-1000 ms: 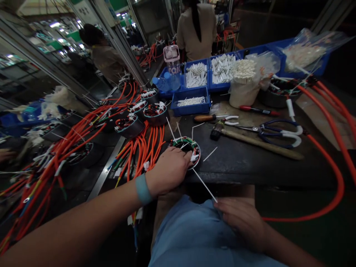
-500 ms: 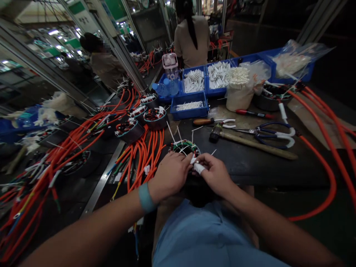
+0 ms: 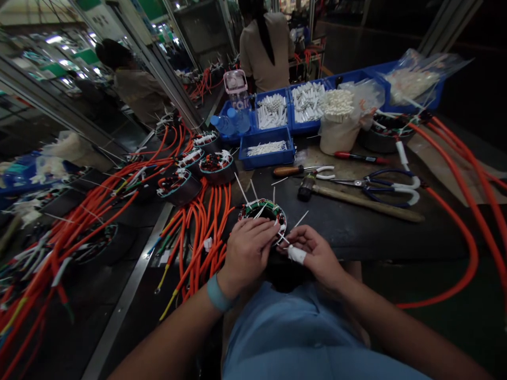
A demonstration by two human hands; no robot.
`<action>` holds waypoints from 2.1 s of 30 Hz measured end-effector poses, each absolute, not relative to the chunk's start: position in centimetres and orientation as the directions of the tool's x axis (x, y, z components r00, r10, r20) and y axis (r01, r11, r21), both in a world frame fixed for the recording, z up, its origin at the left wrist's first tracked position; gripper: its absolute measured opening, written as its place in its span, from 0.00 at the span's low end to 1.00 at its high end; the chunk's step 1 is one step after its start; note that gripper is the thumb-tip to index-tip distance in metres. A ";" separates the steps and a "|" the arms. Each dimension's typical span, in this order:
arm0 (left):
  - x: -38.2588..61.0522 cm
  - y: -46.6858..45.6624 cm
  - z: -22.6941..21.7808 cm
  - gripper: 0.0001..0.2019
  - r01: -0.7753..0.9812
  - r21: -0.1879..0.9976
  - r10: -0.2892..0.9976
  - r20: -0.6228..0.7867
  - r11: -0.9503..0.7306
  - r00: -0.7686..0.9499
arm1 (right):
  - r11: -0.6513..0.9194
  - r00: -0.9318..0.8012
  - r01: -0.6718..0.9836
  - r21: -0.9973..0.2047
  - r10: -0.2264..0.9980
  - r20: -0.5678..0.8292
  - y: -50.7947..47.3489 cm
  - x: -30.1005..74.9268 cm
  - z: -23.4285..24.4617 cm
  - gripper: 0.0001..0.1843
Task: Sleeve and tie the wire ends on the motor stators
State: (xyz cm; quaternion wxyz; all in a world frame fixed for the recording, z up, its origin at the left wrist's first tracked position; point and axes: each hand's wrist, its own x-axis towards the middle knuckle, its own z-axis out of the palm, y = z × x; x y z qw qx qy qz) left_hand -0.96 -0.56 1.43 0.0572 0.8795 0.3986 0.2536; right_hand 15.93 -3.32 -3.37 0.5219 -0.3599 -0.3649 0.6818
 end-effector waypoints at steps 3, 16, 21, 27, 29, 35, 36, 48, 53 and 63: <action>-1.0 -0.5 1.5 0.13 0.673 0.299 0.730 0.394 -0.676 0.558 | -0.190 -0.189 -0.441 -0.877 0.975 -0.117 -3.6 16.0 -3.6 0.19; -1.1 -0.5 1.5 0.13 0.674 0.275 0.721 0.385 -0.686 0.576 | -0.183 -0.165 -0.453 -0.873 0.979 -0.120 -3.1 15.6 -3.4 0.19; -1.1 -0.4 1.3 0.13 0.673 0.295 0.729 0.378 -0.679 0.570 | -0.254 -0.173 -0.300 -0.919 0.962 -0.209 -1.4 15.1 -3.2 0.19; -1.0 -0.5 1.3 0.14 0.654 0.353 0.741 0.391 -0.669 0.546 | 0.588 -0.333 0.559 -0.585 0.805 0.491 -0.6 16.8 -2.0 0.08; -1.0 -0.5 1.6 0.13 0.679 0.391 0.783 0.349 -0.621 0.515 | 0.740 -0.473 0.624 -0.252 0.614 0.632 -0.5 17.3 -1.5 0.13; -1.1 -0.4 1.9 0.12 0.764 0.336 0.834 0.241 -0.551 0.495 | 0.746 -0.591 0.661 0.080 0.452 0.668 3.1 16.9 0.3 0.15; -1.1 -0.4 1.8 0.12 0.756 0.318 0.820 0.246 -0.572 0.517 | 0.747 -0.623 0.658 0.093 0.471 0.625 4.0 16.6 0.6 0.14; -1.5 -0.7 1.9 0.13 0.811 0.143 0.812 0.264 -0.567 0.521 | 0.489 -0.592 0.482 -0.727 0.793 0.142 4.7 17.0 1.5 0.07; -2.3 -0.5 1.9 0.14 0.798 0.198 0.820 0.207 -0.570 0.534 | 0.744 -0.742 0.568 -0.351 0.648 0.172 4.5 16.4 2.0 0.08; -3.1 0.3 2.2 0.10 0.704 0.365 0.787 0.175 -0.609 0.591 | 0.797 -0.793 0.602 -0.054 0.604 0.079 5.8 14.4 2.1 0.10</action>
